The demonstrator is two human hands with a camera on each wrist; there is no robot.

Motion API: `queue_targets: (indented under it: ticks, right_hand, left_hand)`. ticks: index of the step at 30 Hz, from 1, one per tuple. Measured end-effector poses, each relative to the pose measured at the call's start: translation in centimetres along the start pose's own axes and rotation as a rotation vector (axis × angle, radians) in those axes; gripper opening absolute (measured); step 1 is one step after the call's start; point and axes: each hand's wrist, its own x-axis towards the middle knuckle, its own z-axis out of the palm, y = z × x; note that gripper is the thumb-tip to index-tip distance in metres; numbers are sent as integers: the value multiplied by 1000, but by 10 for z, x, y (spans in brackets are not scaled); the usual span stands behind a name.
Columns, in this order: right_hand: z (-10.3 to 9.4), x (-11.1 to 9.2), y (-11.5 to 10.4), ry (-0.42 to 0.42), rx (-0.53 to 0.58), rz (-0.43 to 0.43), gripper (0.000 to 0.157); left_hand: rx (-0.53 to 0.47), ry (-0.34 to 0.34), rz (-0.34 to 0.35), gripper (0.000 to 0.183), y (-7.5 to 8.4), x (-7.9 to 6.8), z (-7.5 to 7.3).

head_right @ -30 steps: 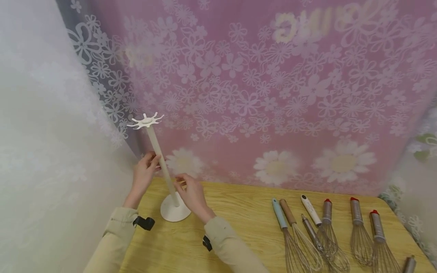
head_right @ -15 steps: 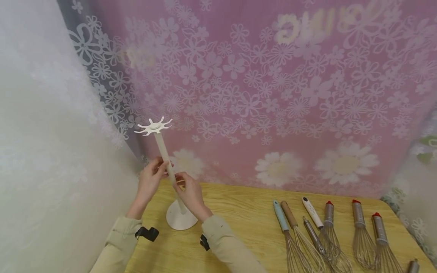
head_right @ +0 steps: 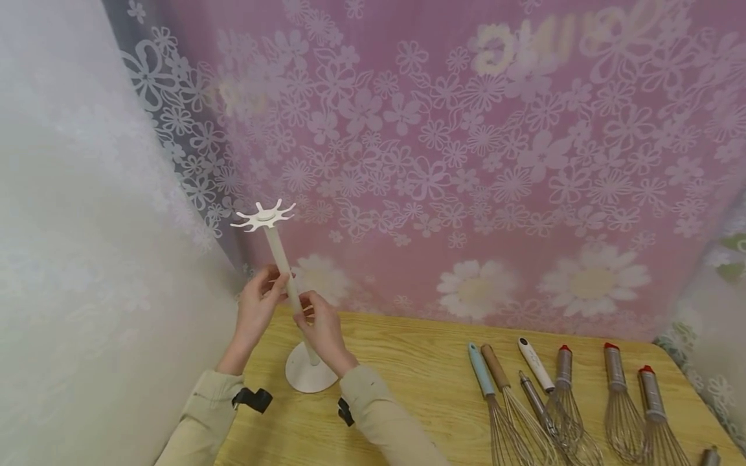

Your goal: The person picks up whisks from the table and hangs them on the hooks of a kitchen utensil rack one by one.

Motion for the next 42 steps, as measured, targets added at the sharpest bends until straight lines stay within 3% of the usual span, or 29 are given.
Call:
queue_targets:
  ticks: [7, 16, 22, 34, 38, 42]
  right_hand:
    - [-4, -1, 5, -5, -4, -11, 25]
    - [-7, -4, 2, 9, 9, -20, 26]
    - [-11, -6, 2, 14, 6, -42, 25]
    - [-23, -18, 2, -32, 16, -8, 26]
    - [-28, -22, 2, -33, 16, 6, 27]
    - [-31, -24, 3, -31, 2, 16, 28]
  left_hand:
    - [3, 66, 24, 30, 11, 4, 5]
    - [-11, 97, 35, 24, 16, 4, 11]
    - [-50, 94, 51, 23, 18, 3, 13]
    - [-118, 82, 48, 23, 24, -5, 20]
    - [-127, 74, 36, 21, 44, -12, 22]
    - [-114, 81, 32, 21, 48, -14, 26]
